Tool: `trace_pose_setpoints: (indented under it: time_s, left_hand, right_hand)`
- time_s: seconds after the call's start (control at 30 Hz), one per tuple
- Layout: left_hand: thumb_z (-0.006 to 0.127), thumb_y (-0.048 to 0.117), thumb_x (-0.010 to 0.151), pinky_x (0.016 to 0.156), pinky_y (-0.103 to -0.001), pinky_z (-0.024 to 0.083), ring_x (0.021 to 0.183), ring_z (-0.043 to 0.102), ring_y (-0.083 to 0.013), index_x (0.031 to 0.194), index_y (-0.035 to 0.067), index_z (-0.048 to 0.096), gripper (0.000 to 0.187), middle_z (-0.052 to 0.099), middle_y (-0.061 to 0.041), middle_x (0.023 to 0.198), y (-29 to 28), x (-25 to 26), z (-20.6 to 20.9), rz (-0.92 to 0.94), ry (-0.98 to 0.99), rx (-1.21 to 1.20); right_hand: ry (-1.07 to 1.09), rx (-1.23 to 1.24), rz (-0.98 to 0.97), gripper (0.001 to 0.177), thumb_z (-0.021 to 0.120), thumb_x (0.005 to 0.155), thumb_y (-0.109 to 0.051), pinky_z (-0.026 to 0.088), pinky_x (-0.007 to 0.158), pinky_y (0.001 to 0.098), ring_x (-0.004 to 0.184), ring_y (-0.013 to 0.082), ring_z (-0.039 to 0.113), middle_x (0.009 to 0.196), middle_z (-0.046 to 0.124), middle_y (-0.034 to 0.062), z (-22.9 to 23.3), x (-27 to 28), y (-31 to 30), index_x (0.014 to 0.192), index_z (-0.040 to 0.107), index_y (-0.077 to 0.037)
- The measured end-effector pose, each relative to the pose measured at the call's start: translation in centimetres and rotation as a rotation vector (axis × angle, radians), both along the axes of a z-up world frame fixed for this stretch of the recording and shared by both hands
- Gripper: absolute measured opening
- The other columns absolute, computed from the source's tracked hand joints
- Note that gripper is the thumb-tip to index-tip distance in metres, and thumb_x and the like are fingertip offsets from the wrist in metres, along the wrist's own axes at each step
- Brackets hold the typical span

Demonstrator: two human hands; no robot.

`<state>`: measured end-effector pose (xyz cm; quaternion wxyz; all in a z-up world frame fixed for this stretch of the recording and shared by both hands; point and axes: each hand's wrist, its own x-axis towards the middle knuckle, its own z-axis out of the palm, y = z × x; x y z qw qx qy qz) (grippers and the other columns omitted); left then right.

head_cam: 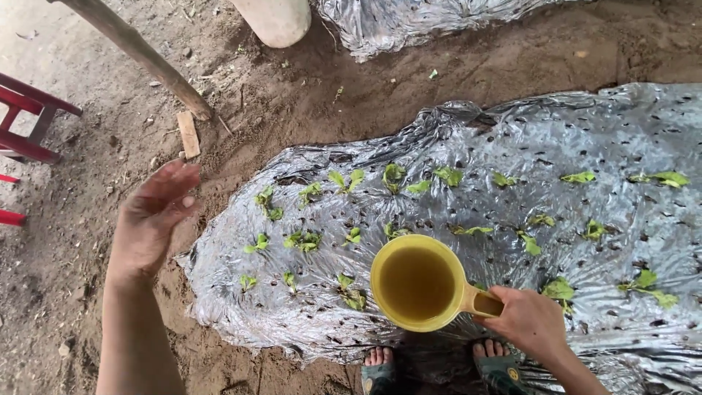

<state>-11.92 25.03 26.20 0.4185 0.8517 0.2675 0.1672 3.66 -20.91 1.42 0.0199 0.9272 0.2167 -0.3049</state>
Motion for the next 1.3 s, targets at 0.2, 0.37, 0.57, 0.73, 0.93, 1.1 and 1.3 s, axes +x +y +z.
trace_pose_setpoints:
  time_s: [0.2,0.37,0.57,0.73,0.93,1.1,1.3]
  left_hand:
    - [0.058,0.066,0.087,0.126,-0.045,0.027,0.150,0.031,-0.0283,0.151,0.032,0.036,0.076,0.031,-0.007,0.164,-2.9,1.0,-7.1,-0.199,1.123,1.001]
    - [0.081,-0.005,0.079,0.091,-0.038,0.068,0.110,0.068,-0.0372,0.126,-0.004,0.066,0.049,0.070,-0.022,0.123,-18.3,5.6,-10.6,-0.872,0.028,0.470]
    - [0.074,0.020,0.094,0.098,-0.043,0.052,0.117,0.057,-0.0262,0.141,0.015,0.055,0.051,0.059,-0.008,0.131,-24.8,9.2,-19.8,-1.202,0.998,0.748]
    - [0.078,0.001,0.085,0.106,-0.047,0.051,0.122,0.059,-0.0328,0.138,0.010,0.058,0.057,0.063,-0.013,0.134,-21.9,7.0,-6.8,-0.989,0.369,0.563]
    - [0.071,-0.010,0.090,0.080,-0.022,0.069,0.090,0.077,-0.0216,0.109,-0.002,0.072,0.021,0.077,-0.015,0.102,-6.2,4.4,-6.5,-0.316,-0.163,0.441]
    - [0.071,0.015,0.096,0.046,-0.015,0.043,0.062,0.061,-0.0012,0.131,0.026,0.067,0.038,0.072,0.005,0.128,-0.4,1.9,-5.7,0.315,0.627,0.355]
    - [0.064,-0.007,0.102,0.092,-0.018,0.067,0.103,0.075,-0.0098,0.137,0.006,0.060,0.038,0.072,-0.005,0.117,-1.2,-2.1,-0.6,-0.285,-0.464,0.025]
  right_hand:
    - [-0.001,-0.002,-0.009,0.051,0.051,0.070,-0.087,0.043,0.044,0.0104,0.048,-0.0037,0.052,0.061,0.061,-0.0197,-0.5,-0.1,-0.1,0.092,0.063,-0.041]
    - [-0.008,0.008,0.027,0.038,0.062,0.077,-0.073,0.045,0.046,0.0119,0.053,-0.0020,0.055,0.067,0.065,-0.0194,-0.7,-0.1,0.3,0.097,0.063,-0.040]
    - [-0.015,0.006,0.038,0.041,0.053,0.078,-0.079,0.042,0.045,0.0098,0.052,-0.0042,0.051,0.063,0.058,-0.0204,-0.4,-0.4,0.0,0.084,0.059,-0.040]
    - [0.002,0.008,0.005,0.042,0.057,0.073,-0.081,0.046,0.048,0.0115,0.054,-0.0033,0.057,0.066,0.065,-0.0206,-0.3,-0.2,-0.7,0.091,0.062,-0.042]
    - [-0.009,0.009,0.015,0.044,0.056,0.075,-0.080,0.044,0.046,0.0115,0.053,-0.0024,0.056,0.065,0.064,-0.0197,-0.9,0.2,-1.0,0.095,0.061,-0.042]
    - [0.013,0.006,0.017,0.044,0.053,0.076,-0.082,0.041,0.046,0.0088,0.052,-0.0039,0.053,0.065,0.062,-0.0211,0.1,0.0,-0.7,0.093,0.061,-0.042]
    - [-0.030,0.038,-0.015,0.043,0.052,0.074,-0.080,0.044,0.047,0.0125,0.053,-0.0023,0.056,0.064,0.065,-0.0197,0.3,0.0,-0.9,0.094,0.064,-0.044]
